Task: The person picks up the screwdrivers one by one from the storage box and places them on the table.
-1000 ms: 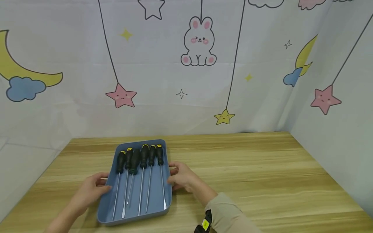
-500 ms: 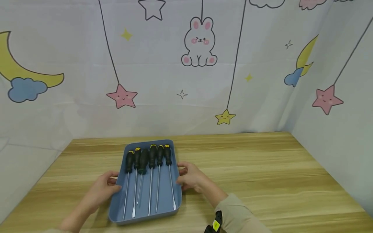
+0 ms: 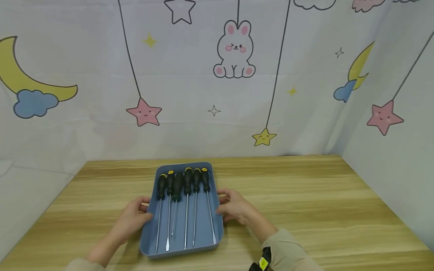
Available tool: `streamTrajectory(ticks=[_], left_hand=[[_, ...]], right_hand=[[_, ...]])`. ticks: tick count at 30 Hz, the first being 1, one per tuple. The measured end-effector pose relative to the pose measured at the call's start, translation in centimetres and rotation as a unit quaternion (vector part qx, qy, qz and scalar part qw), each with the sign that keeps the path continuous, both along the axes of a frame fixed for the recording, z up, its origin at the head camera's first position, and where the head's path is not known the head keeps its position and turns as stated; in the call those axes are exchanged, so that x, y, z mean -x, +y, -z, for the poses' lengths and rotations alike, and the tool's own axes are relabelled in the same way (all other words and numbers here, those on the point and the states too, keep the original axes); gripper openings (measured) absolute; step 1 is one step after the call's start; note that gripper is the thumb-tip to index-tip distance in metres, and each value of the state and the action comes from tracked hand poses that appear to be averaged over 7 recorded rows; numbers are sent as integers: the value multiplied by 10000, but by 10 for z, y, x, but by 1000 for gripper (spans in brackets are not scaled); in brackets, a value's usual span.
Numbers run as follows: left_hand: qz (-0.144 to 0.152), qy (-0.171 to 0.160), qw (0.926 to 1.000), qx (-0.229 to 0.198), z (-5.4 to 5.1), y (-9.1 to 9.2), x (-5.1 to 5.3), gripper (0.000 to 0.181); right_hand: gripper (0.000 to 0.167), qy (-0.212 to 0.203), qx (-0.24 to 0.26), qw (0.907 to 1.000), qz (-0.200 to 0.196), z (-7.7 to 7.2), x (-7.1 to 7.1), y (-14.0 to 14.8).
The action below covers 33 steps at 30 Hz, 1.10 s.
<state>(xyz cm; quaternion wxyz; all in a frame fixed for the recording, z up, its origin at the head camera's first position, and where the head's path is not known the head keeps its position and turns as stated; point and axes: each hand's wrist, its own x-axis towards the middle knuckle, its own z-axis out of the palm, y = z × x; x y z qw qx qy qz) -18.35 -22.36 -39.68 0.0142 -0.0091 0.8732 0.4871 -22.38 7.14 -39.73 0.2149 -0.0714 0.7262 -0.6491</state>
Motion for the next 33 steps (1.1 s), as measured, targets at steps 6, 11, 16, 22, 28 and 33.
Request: streamTrajectory(ticks=[6,11,16,22,28,33], left_hand=[[-37,50,10000,-17,0,11,-2,42],[-45,74,9998,-178,1,22,-2,42],[-52,140,9997,-183,4,34,-1,41],[-98,270,9992,-285,4,47,-1,40],[-130,324,9989,-298,4,58,-2,39],[-96,320,9991,-275,4,64,0,39]], right_hand=[[67,-4,26,10000,-30,2,-1,12],[68,-26,31,10000,-20,3,-1,24],[68,-24,18,10000,-22,4,-2,37],[68,-79,-27,10000,10,2,-3,48],[68,-67,-42,10000,-14,2,-4,58],[68,-75,-48,10000,1,2,-5,65]])
